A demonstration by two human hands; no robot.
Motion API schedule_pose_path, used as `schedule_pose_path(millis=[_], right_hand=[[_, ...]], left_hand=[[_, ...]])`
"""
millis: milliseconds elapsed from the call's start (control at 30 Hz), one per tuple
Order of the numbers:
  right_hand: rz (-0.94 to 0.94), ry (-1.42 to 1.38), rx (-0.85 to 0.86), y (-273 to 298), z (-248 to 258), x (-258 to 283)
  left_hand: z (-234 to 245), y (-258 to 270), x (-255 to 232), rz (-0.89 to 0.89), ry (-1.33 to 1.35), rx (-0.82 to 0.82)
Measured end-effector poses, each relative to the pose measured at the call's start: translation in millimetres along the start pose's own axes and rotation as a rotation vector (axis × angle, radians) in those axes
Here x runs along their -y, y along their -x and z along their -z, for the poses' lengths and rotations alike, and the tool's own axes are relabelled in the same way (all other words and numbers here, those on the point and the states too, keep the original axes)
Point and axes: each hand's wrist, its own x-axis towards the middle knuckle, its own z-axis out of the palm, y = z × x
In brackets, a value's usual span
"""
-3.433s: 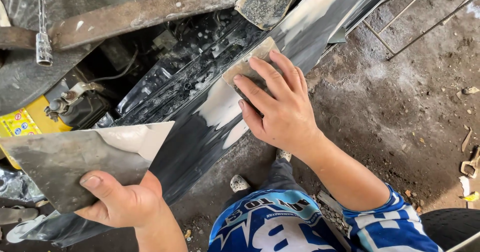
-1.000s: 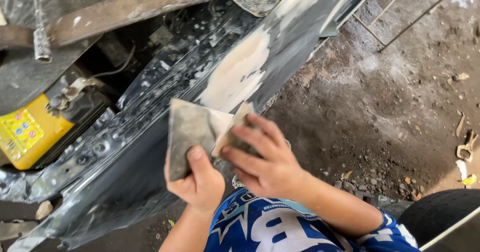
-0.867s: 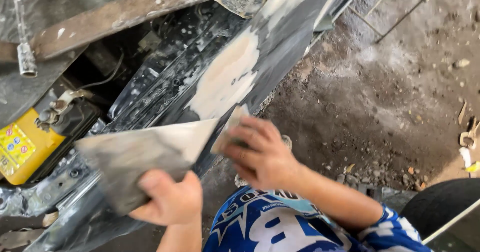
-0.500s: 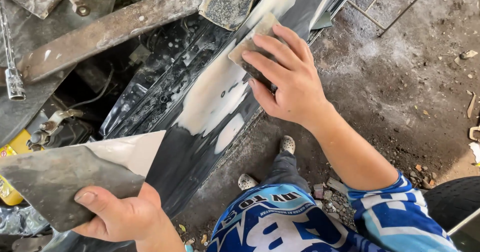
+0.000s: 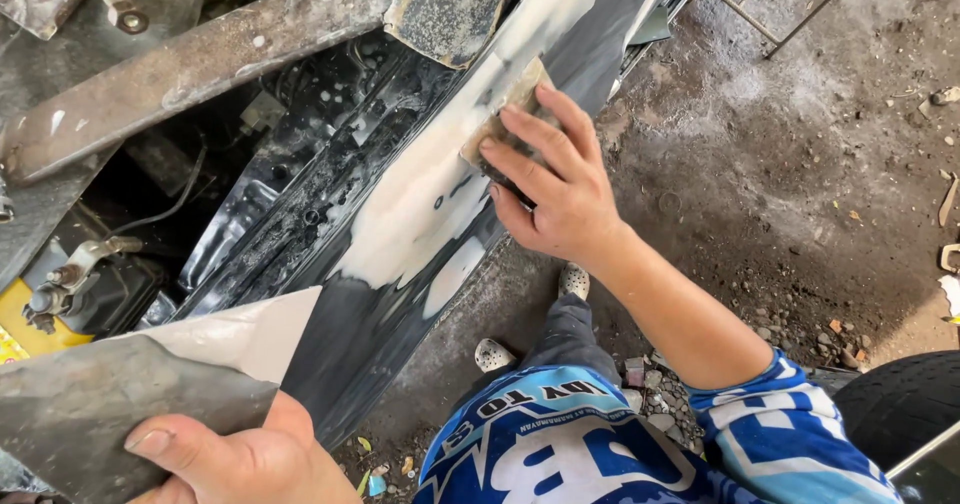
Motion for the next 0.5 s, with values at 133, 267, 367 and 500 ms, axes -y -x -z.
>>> schedule_pose_path(millis=[133,267,367,500], right_hand=[[-0.009,-0.044,-0.031,19.2,-16.0,-4.5],[-0.094,-0.048,0.105,22.0,2.1,5.9],[-0.094,-0.079,0.063,10.7,24.0,14.7],[-0.036,-0.053,0.051,-20.6,39.0,16.2]], left_hand=[[10.8,7.6,9.1,-0.027,0.0,0.024],[20.8,14.1,15.2,-0.054,0.018,0.041],[29.0,8.3,26.9,-0.126,0.024,0.108],[35.4,6.4,30.8,-0.166,0.02,0.162]])
